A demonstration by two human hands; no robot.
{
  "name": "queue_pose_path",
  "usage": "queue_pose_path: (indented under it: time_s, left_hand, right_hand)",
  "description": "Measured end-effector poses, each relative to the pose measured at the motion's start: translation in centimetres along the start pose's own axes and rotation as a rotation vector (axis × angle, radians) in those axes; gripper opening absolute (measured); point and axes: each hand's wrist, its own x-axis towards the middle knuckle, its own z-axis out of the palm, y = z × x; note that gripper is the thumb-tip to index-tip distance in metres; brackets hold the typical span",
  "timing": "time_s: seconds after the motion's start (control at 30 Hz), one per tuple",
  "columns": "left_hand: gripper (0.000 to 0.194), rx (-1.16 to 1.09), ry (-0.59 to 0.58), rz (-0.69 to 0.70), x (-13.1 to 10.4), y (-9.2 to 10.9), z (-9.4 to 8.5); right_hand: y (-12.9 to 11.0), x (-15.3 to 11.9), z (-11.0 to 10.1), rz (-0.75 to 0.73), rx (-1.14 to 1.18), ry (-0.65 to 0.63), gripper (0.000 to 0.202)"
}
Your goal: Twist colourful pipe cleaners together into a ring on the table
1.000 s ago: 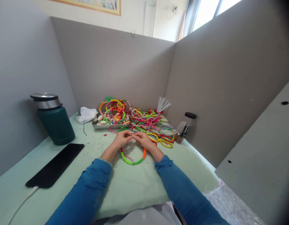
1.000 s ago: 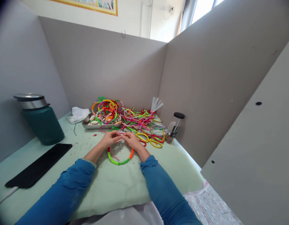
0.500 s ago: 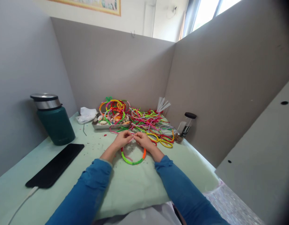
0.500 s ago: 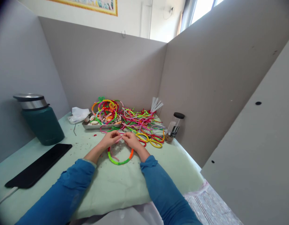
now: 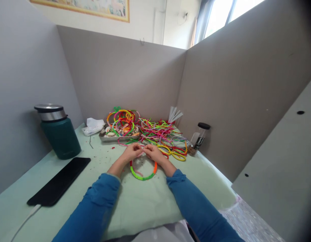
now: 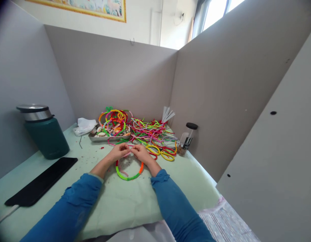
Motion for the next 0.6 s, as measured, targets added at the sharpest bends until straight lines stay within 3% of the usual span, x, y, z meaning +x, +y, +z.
queue_pose_path:
  time_s: [0.27, 0.6]
  left_hand:
    - [0.010, 0.225, 0.061, -0.022, 0.15, -0.44, 0.58]
    - [0.015, 0.427, 0.112, 0.083, -0.21, -0.50, 0.71]
  right_hand:
    - [0.57, 0.39, 0.08, -0.028, -0.028, -0.013, 0.027]
    - [0.30, 0.43, 0.20, -0.016, -0.017, 0.000, 0.026]
